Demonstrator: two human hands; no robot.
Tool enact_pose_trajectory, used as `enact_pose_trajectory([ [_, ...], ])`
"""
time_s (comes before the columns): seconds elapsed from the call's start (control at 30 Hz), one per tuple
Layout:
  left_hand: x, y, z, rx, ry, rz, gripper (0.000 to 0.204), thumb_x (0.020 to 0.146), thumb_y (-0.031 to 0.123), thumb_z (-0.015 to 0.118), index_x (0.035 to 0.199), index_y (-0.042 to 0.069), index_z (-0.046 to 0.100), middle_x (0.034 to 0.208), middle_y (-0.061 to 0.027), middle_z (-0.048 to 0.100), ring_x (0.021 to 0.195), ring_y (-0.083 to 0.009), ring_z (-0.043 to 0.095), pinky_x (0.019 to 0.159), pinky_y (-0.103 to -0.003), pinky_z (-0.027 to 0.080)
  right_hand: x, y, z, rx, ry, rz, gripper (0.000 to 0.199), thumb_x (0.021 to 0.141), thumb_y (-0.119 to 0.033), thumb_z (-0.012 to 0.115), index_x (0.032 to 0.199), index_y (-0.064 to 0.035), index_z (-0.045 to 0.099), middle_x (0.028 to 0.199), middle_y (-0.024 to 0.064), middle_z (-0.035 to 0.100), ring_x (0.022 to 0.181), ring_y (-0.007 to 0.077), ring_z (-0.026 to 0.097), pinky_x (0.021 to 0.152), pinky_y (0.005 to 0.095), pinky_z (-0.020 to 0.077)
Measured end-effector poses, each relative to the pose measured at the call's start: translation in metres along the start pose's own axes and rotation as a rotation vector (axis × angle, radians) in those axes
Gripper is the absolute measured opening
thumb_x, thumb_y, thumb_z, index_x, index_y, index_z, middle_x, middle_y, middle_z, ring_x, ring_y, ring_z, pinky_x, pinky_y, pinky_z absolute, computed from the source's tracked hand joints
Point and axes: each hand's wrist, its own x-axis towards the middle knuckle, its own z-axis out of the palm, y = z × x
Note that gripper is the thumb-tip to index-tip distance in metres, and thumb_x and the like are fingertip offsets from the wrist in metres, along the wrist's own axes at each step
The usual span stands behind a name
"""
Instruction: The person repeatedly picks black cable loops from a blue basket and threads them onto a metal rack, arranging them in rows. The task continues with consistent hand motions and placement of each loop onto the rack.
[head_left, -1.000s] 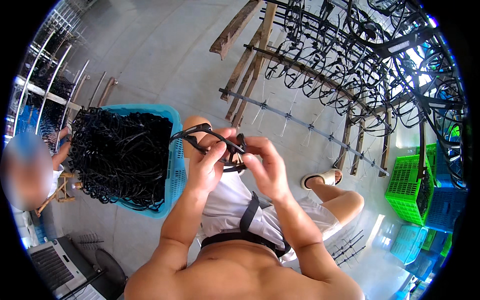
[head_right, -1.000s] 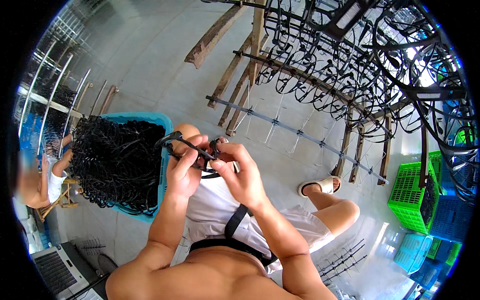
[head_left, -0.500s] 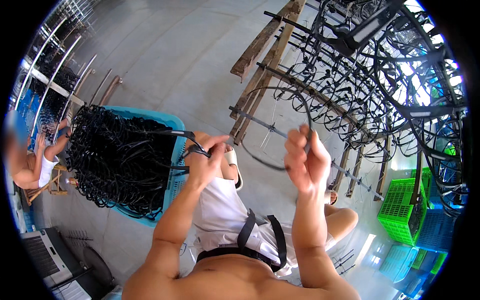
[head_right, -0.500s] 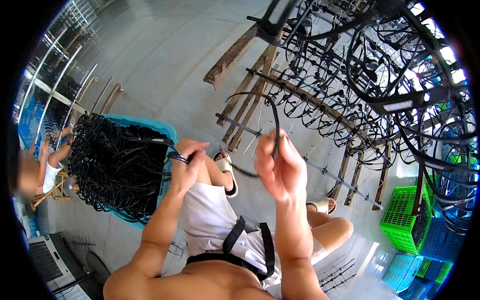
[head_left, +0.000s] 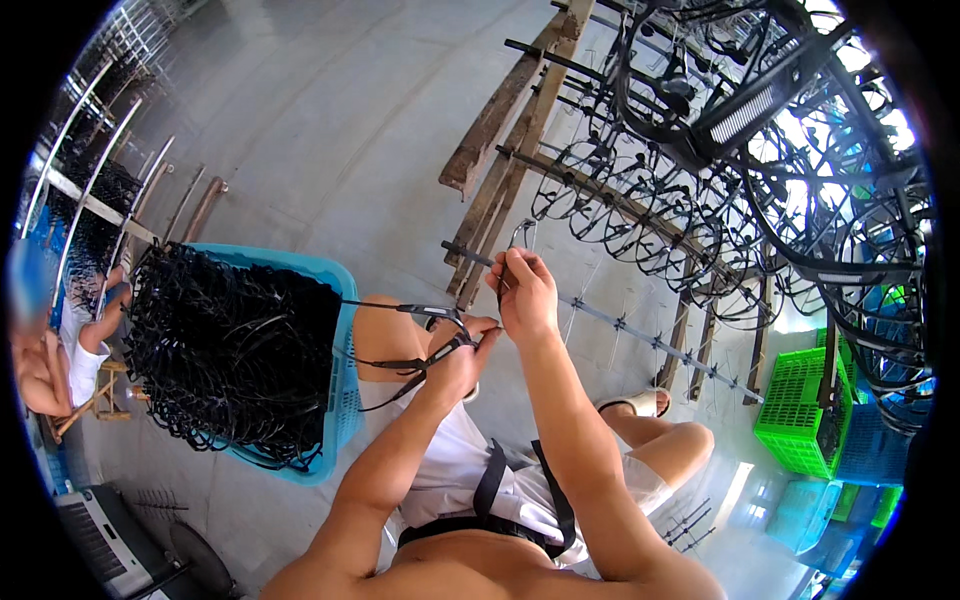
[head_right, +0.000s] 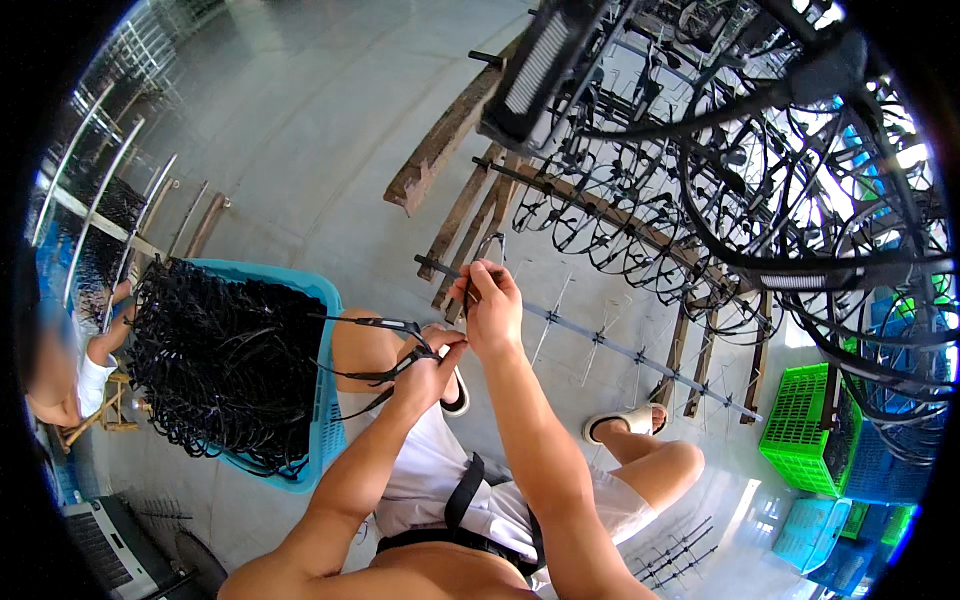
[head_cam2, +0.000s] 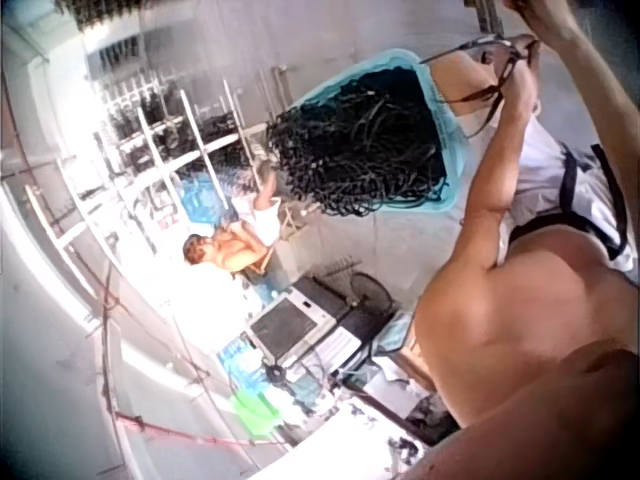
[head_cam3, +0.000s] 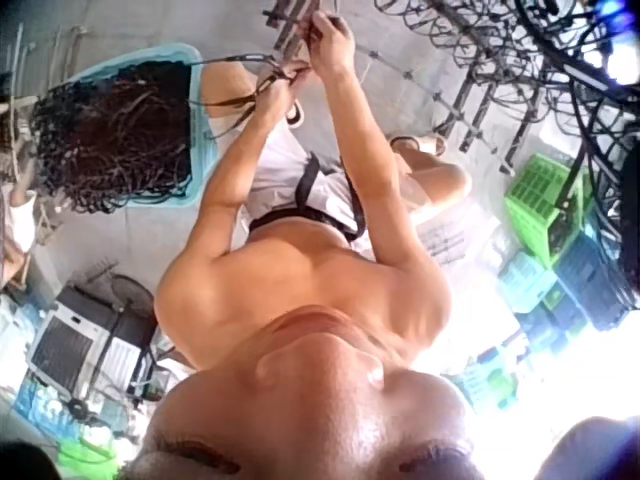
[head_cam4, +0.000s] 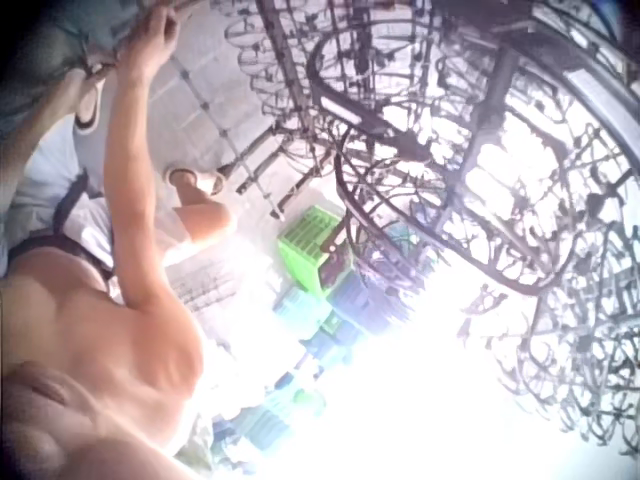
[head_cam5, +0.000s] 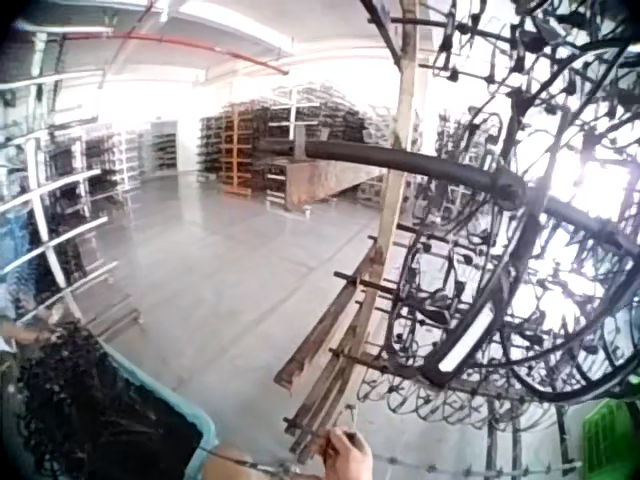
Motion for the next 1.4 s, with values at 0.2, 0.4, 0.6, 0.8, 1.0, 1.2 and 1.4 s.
enact_pose_trajectory([
  [0.2,0.006,-0.003,-0.006,-0.047,-0.022,0.027,0.01,0.071,0.01,0.072,0.077,0.005,0.066,0.075,-0.0112,0.064,0.069,-0.03,0.061,0.063,-0.038,0.046,0.003,0.002,0.0,-0.038,-0.032,-0.045,0.01,0.09,-0.01,0.057,0.095,-0.0026,0.053,0.086,0.0076,0.059,0.072,0.0155,0.055,0.062,0.0272,0.0481],
  [0.4,0.008,-0.013,-0.008,-0.132,-0.06,-0.017,0.015,0.07,0.011,0.074,0.081,0.004,0.066,0.077,-0.0114,0.065,0.07,-0.0265,0.063,0.063,-0.035,0.047,0.001,0.004,0.001,-0.066,-0.078,-0.072,0.01,0.09,-0.009,0.057,0.096,-0.002,0.052,0.087,0.0081,0.059,0.072,0.0151,0.056,0.063,0.0268,0.0485],
  [0.6,0.004,-0.031,0.003,-0.298,-0.157,-0.286,0.047,0.072,0.02,0.077,0.113,0.006,0.059,0.067,-0.0071,0.056,0.057,-0.0149,0.047,0.055,-0.031,0.041,0.0,0.008,-0.005,-0.161,-0.1,-0.143,0.013,0.089,-0.006,0.058,0.099,-0.0012,0.052,0.088,0.0088,0.06,0.073,0.015,0.058,0.063,0.0259,0.0486],
  [0.8,0.007,-0.034,-0.004,-0.344,-0.29,-0.355,0.053,0.076,0.019,0.073,0.124,0.01,0.055,0.061,-0.0048,0.045,0.055,-0.013,0.04,0.051,-0.03,0.037,-0.006,0.013,-0.007,-0.352,-0.091,-0.178,0.012,0.087,-0.004,0.06,0.097,-0.0011,0.053,0.085,0.0099,0.06,0.073,0.0168,0.059,0.063,0.0275,0.0494],
  [1.0,0.01,-0.039,0.001,-0.392,-0.306,-0.329,0.05,0.078,0.019,0.07,0.125,0.011,0.054,0.066,-0.004,0.052,0.056,-0.0113,0.041,0.052,-0.028,0.036,-0.005,0.003,-0.007,-0.167,-0.07,-0.121,0.013,0.089,-0.006,0.057,0.1,-0.0008,0.052,0.084,0.0083,0.059,0.071,0.0168,0.059,0.062,0.0292,0.0533],
  [1.2,0.007,-0.05,0.005,-0.439,-0.397,-0.323,0.041,0.085,0.026,0.062,0.121,0.009,0.056,0.066,0.0,0.05,0.06,-0.0086,0.041,0.055,-0.026,0.035,-0.015,-0.006,0.003,-0.141,-0.065,-0.043,0.019,0.089,-0.01,0.059,0.103,-0.0004,0.051,0.087,0.009,0.06,0.074,0.0177,0.062,0.055,0.0288,0.0544],
  [1.4,0.02,-0.037,0.003,-0.692,-0.446,-0.3,0.017,0.088,0.017,0.059,0.096,0.001,0.059,0.085,0.0001,0.058,0.081,-0.0086,0.05,0.076,-0.023,0.041,-0.004,-0.022,-0.006,-0.425,-0.103,0.054,0.019,0.084,-0.013,0.062,0.096,0.0008,0.055,0.083,0.008,0.062,0.07,0.0147,0.059,0.061,0.0275,0.0495],
])
